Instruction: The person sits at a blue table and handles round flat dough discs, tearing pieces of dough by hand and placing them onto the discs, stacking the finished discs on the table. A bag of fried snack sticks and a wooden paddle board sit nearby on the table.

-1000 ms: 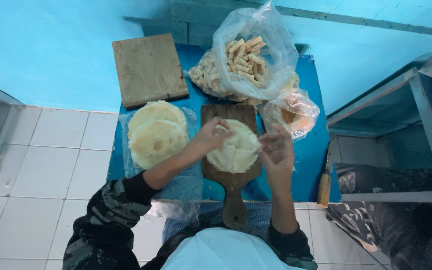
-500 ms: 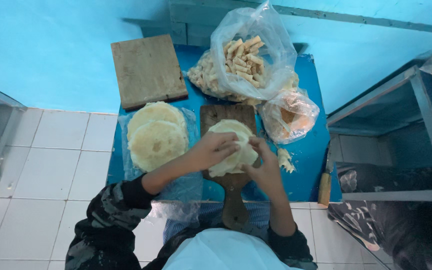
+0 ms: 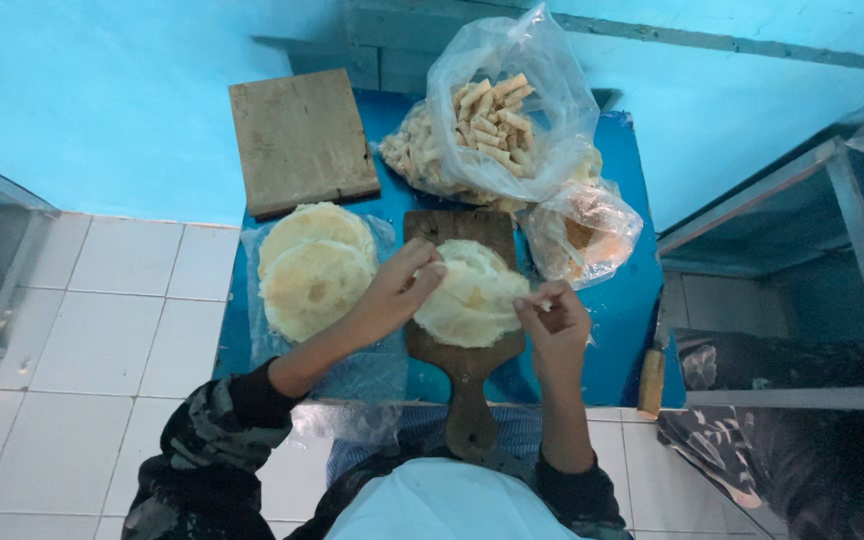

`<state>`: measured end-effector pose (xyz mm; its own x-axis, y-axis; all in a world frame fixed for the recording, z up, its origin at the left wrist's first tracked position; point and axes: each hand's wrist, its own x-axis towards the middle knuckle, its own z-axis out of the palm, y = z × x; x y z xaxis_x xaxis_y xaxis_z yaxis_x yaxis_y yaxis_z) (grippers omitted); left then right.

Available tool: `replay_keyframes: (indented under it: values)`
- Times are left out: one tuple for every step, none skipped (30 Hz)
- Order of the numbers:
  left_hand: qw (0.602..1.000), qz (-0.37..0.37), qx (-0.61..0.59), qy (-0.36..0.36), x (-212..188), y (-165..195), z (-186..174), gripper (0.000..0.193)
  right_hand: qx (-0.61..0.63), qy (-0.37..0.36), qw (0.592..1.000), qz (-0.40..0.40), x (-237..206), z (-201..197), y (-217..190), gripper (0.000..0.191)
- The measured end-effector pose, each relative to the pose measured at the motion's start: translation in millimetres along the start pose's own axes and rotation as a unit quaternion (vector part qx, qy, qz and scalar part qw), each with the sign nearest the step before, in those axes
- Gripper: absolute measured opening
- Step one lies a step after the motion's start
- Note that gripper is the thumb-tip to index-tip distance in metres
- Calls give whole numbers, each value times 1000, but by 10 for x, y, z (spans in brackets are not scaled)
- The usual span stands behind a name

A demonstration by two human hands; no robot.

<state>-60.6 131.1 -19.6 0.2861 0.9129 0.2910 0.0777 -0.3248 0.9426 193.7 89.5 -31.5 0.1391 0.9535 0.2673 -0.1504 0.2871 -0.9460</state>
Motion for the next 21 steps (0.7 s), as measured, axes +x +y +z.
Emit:
replay_keyframes:
  values:
    - [1000,4,-8,-6,17,-67,29,26,-2,-10,1000,2,-18,26,20,20]
    - [1000,8,-16,-12,23,-132,58,30,-3,-21,1000,5,-32,61,44,20]
    - [1000,-15,2,-25,21,-190,87,36,-5,-31,999,6,-41,96,66,20]
    - [998,-38,20,-38,24,-240,116,43,19,-45,999,9,-45,133,87,21]
    - [996,-60,38,-51,30,-279,133,52,42,-59,997,11,-41,164,104,21]
    - [995,-12,90,-45,47,-305,143,57,65,-74,995,14,-34,185,110,22]
    - [989,34,142,-40,64,-313,148,61,83,-56,995,29,-24,196,105,23]
    - [977,80,192,-35,70,-305,142,66,100,-37,993,45,-12,199,91,24]
    - [981,2,186,-56,72,-279,120,59,118,-18,991,60,2,196,66,26]
    - [978,-76,178,-79,66,-236,83,52,136,-14,988,71,17,186,30,28]
    - [968,-153,170,-104,58,-181,52,45,153,-9,985,81,32,172,-13,30]
    - [979,-117,137,-94,52,-116,40,42,171,-3,981,92,41,166,-60,33]
    - [988,-80,104,-85,41,-46,35,39,142,-27,985,91,43,168,-106,40]
    - [994,-44,70,-75,30,23,37,36,114,-50,988,91,40,178,-150,48]
    - [994,26,82,-66,17,88,60,33,85,-74,989,91,36,194,-190,55]
    - [989,96,93,-57,0,145,95,31,22,-105,992,66,27,223,-220,64]
    - [980,165,104,-49,-9,190,113,28,-40,-135,989,41,19,259,-239,73]
    - [983,135,103,-67,-15,220,117,28,-102,-164,981,15,13,286,-254,82]
    - [986,105,103,-86,-20,237,117,28,-76,-152,985,43,14,303,-265,73]
    - [986,75,102,-105,-18,240,109,27,-50,-139,987,70,22,313,-268,64]
    - [988,45,115,-91,-9,228,92,27,-24,-127,987,96,34,310,-265,54]
